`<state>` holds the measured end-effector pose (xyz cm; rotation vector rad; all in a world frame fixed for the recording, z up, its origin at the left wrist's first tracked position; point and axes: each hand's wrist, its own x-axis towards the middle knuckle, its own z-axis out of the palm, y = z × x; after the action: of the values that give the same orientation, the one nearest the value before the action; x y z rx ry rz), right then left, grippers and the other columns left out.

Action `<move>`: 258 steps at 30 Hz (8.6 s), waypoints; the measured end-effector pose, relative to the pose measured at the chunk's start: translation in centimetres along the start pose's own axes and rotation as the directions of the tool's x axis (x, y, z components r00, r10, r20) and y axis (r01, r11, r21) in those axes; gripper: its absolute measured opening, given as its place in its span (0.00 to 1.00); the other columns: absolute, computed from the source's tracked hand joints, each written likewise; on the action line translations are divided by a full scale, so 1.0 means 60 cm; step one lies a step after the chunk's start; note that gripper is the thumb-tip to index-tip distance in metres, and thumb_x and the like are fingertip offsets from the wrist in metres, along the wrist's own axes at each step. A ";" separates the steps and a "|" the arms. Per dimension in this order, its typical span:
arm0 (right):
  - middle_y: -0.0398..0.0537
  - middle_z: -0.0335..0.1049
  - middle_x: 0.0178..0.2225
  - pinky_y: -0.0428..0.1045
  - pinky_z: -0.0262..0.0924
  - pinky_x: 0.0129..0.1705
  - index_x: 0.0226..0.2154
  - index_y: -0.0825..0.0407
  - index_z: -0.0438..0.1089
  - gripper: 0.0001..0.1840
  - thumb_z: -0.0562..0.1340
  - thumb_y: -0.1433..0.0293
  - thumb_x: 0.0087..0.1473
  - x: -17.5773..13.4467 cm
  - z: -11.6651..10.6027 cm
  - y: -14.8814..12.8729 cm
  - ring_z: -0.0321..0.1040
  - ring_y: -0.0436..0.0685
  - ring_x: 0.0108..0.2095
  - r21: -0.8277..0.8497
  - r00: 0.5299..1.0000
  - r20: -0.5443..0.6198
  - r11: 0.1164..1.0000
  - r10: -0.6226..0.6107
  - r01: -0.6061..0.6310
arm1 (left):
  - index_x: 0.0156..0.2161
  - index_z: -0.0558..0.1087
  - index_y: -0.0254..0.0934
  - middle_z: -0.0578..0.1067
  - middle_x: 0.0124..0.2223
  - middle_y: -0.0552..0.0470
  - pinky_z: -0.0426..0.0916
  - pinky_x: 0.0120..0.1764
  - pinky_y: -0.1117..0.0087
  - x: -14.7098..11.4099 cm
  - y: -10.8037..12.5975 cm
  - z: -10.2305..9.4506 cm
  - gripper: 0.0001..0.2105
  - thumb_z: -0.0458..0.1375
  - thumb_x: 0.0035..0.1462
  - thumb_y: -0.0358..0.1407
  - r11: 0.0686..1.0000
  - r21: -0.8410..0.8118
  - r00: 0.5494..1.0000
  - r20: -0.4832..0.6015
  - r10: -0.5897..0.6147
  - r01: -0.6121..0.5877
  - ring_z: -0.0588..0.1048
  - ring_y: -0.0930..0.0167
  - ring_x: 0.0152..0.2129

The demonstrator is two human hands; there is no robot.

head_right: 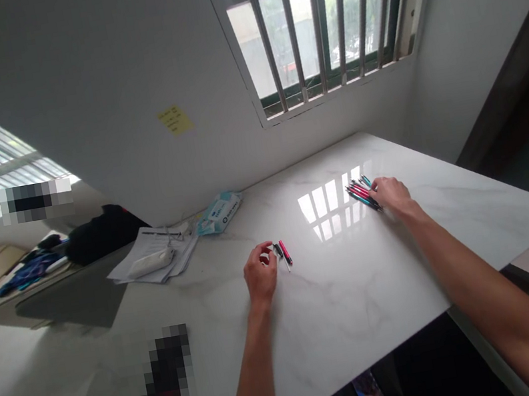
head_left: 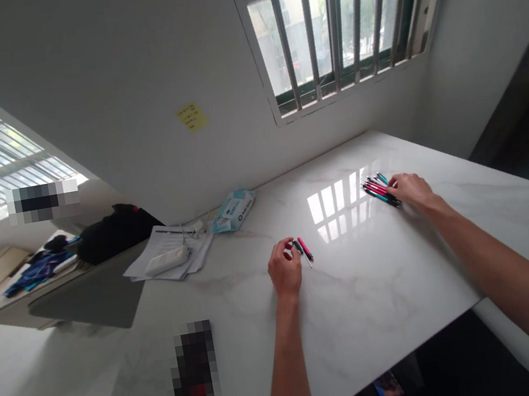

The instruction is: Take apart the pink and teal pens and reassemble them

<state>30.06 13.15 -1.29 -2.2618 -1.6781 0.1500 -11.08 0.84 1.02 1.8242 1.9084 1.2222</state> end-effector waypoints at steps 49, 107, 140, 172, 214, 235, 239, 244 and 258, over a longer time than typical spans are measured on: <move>0.40 0.63 0.26 0.48 0.55 0.32 0.30 0.51 0.69 0.21 0.65 0.50 0.59 -0.192 0.025 -0.274 0.58 0.51 0.28 0.959 0.688 0.087 0.248 -0.721 0.138 | 0.52 0.74 0.42 0.79 0.45 0.48 0.69 0.39 0.71 -0.066 0.055 0.036 0.13 0.49 0.72 0.39 0.976 -0.104 0.980 0.028 0.195 -0.191 0.77 0.70 0.35; 0.49 0.80 0.33 0.48 0.65 0.38 0.39 0.51 0.78 0.12 0.62 0.78 0.54 -0.152 0.096 -0.339 0.74 0.56 0.33 0.511 0.739 0.058 0.656 -0.671 0.556 | 0.46 0.77 0.38 0.77 0.33 0.52 0.67 0.30 0.73 -0.041 0.014 0.011 0.17 0.55 0.65 0.49 0.924 -0.349 0.968 -0.130 -0.214 0.157 0.72 0.72 0.24; 0.46 0.78 0.33 0.52 0.69 0.39 0.47 0.52 0.78 0.19 0.71 0.61 0.53 -0.261 0.014 -0.325 0.74 0.55 0.30 0.985 0.663 0.144 0.042 -0.735 -0.168 | 0.47 0.75 0.35 0.63 0.27 0.59 0.57 0.29 0.72 -0.057 0.050 0.029 0.16 0.58 0.52 0.30 0.861 -0.468 0.943 0.332 -0.039 0.200 0.61 0.73 0.24; 0.48 0.78 0.39 0.54 0.70 0.47 0.49 0.49 0.77 0.23 0.74 0.63 0.50 -0.263 0.021 -0.322 0.76 0.58 0.42 0.998 0.737 0.068 0.036 -0.672 -0.058 | 0.34 0.67 0.37 0.55 0.28 0.60 0.51 0.29 0.72 -0.055 0.048 0.029 0.05 0.58 0.50 0.31 0.718 -0.632 0.923 0.384 -0.037 0.292 0.54 0.74 0.26; 0.52 0.81 0.44 0.56 0.69 0.50 0.53 0.47 0.72 0.25 0.71 0.58 0.54 -0.219 -0.128 -0.379 0.76 0.60 0.47 0.987 0.783 -0.135 -0.012 -0.607 0.161 | 0.25 0.59 0.39 0.60 0.25 0.58 0.54 0.31 0.69 -0.045 0.037 0.019 0.14 0.61 0.49 0.39 0.460 -0.813 0.889 0.447 0.101 0.357 0.58 0.75 0.24; 0.44 0.73 0.32 0.47 0.58 0.38 0.50 0.49 0.75 0.18 0.63 0.68 0.55 -0.193 0.103 -0.313 0.69 0.54 0.33 0.460 0.852 0.060 0.772 -0.519 0.438 | 0.26 0.61 0.38 0.59 0.25 0.59 0.52 0.30 0.70 -0.037 0.027 0.012 0.12 0.61 0.48 0.37 0.286 -0.873 0.913 0.408 -0.018 0.396 0.55 0.76 0.23; 0.52 0.71 0.48 0.48 0.61 0.45 0.52 0.49 0.74 0.20 0.65 0.66 0.56 -0.187 0.103 -0.324 0.71 0.57 0.44 0.435 0.850 0.037 0.775 -0.525 0.460 | 0.26 0.60 0.38 0.57 0.25 0.59 0.51 0.30 0.70 -0.035 0.027 0.006 0.13 0.62 0.50 0.38 0.280 -0.879 0.918 0.397 -0.014 0.385 0.55 0.76 0.23; 0.53 0.72 0.48 0.49 0.60 0.49 0.42 0.49 0.79 0.10 0.64 0.68 0.59 -0.175 0.100 -0.344 0.69 0.61 0.50 0.361 0.809 0.072 0.772 -0.583 0.524 | 0.26 0.59 0.38 0.56 0.26 0.59 0.53 0.31 0.69 -0.036 0.025 0.002 0.15 0.62 0.51 0.39 0.285 -0.878 0.918 0.396 -0.019 0.384 0.55 0.76 0.23; 0.52 0.76 0.46 0.52 0.63 0.50 0.41 0.50 0.79 0.09 0.65 0.66 0.59 -0.195 0.071 -0.339 0.70 0.61 0.48 0.503 0.833 -0.058 0.705 -0.550 0.500 | 0.27 0.61 0.38 0.59 0.26 0.57 0.56 0.31 0.70 -0.036 0.028 0.005 0.13 0.60 0.53 0.41 0.226 -0.871 0.899 0.428 -0.089 0.437 0.58 0.75 0.24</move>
<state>6.77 8.16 -0.12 -1.3518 -1.9828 0.5017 -9.25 -1.21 1.16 0.8229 0.7825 1.3761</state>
